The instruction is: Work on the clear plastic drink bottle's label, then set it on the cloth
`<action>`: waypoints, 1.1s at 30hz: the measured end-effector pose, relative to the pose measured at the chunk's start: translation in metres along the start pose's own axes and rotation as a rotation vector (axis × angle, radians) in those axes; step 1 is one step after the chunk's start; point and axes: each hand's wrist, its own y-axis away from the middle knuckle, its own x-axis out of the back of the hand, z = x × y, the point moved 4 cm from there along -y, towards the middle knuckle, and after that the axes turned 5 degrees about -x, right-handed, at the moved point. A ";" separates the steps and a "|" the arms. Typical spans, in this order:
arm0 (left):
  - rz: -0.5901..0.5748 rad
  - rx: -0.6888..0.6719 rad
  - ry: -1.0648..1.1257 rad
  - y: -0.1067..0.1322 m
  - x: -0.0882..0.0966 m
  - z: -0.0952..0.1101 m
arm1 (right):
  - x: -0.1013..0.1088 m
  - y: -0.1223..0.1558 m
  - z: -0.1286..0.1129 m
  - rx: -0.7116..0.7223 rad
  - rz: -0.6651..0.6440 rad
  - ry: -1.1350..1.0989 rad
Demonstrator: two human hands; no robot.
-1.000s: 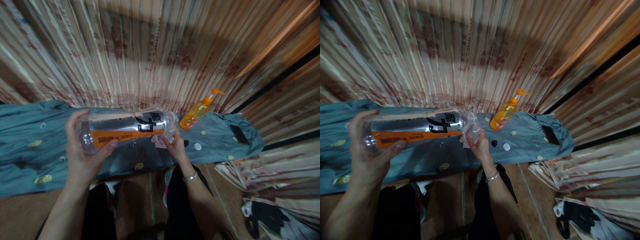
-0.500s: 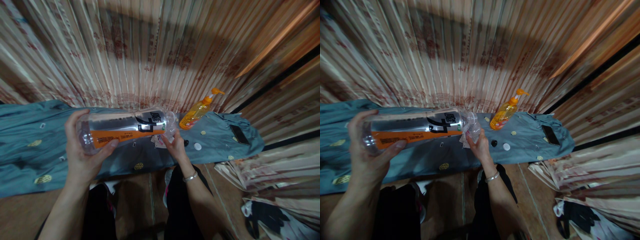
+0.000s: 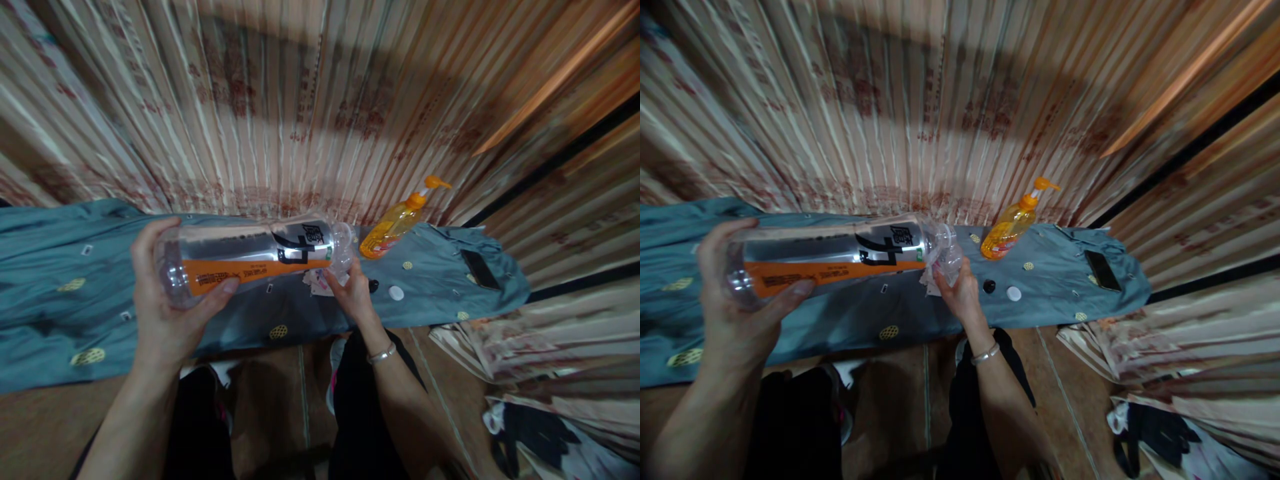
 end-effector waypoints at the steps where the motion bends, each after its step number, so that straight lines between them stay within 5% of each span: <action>1: 0.001 -0.004 0.002 0.000 0.000 0.001 | 0.000 0.000 0.000 0.000 0.003 0.007; 33: -0.021 -0.015 -0.009 0.000 -0.002 0.005 | 0.002 0.000 -0.004 -0.029 -0.014 0.010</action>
